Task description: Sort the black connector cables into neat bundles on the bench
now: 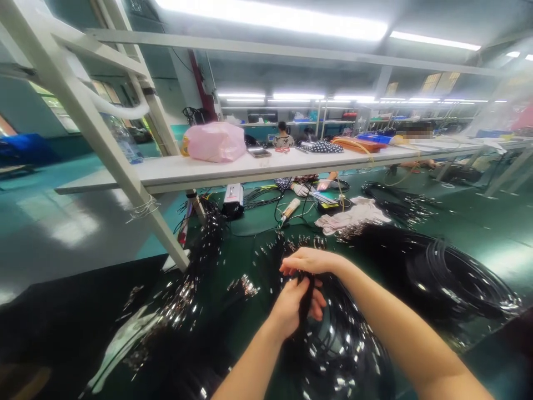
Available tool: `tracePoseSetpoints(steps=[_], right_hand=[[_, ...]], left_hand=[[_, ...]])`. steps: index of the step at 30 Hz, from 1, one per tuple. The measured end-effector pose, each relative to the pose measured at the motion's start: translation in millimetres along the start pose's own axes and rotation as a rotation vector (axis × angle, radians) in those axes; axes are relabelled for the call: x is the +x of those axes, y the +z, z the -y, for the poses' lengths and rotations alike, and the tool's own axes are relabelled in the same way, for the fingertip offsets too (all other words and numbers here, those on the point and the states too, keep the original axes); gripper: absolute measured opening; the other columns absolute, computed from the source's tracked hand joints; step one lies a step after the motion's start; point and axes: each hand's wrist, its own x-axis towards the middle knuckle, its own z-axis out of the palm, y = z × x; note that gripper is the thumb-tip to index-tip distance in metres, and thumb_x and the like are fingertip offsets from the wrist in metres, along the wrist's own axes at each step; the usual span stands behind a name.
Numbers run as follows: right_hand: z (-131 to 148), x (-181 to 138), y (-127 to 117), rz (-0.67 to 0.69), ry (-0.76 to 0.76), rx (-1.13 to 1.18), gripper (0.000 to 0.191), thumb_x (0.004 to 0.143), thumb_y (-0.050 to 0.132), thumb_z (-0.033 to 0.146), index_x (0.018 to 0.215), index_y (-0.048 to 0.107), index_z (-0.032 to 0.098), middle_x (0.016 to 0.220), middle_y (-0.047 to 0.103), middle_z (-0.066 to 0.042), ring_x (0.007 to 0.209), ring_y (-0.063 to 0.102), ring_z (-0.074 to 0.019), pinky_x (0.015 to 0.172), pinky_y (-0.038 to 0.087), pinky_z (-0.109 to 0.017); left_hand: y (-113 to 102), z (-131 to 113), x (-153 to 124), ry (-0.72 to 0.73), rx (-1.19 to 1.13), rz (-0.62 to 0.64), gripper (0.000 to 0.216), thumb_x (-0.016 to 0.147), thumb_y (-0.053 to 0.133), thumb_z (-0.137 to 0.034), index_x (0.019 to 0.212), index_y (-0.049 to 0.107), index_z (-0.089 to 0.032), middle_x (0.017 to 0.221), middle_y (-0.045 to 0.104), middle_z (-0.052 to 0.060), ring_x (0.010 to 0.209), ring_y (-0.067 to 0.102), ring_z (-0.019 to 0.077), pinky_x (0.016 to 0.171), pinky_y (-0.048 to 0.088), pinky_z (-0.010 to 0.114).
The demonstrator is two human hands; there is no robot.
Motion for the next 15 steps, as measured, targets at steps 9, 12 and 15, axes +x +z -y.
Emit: tracePoseSetpoints(steps=[9, 12, 15], right_hand=[[-5, -8, 1, -0.453, -0.146, 0.31, 0.037, 0.08, 0.046, 0.048, 0.089, 0.065, 0.017, 0.084, 0.065, -0.006, 0.082, 0.058, -0.017, 0.077, 0.045, -0.03], [-20, -49, 21, -0.688, -0.178, 0.64, 0.035, 0.08, 0.046, 0.049, 0.086, 0.065, 0.02, 0.073, 0.063, -0.003, 0.07, 0.058, -0.0146, 0.069, 0.046, -0.028], [-43, -94, 60, -0.31, 0.0, 0.833, 0.038, 0.072, 0.054, 0.054, 0.076, 0.065, 0.018, 0.064, 0.062, -0.005, 0.057, 0.057, -0.0157, 0.055, 0.046, -0.028]], left_hand=[[-4, -21, 4, 0.033, 0.002, 0.028, 0.02, 0.08, 0.052, -0.031, 0.074, 0.048, -0.012, 0.053, 0.056, -0.001, 0.035, 0.035, 0.0022, 0.063, 0.045, 0.028], [-7, -47, 6, 0.295, -0.153, -0.291, 0.014, 0.078, 0.054, -0.027, 0.074, 0.047, -0.015, 0.056, 0.053, -0.005, 0.042, 0.041, 0.0027, 0.076, 0.045, 0.032], [-2, -74, 7, 0.516, -0.208, -0.534, 0.012, 0.078, 0.054, -0.025, 0.075, 0.05, -0.015, 0.069, 0.06, 0.001, 0.061, 0.056, 0.0096, 0.079, 0.045, 0.034]])
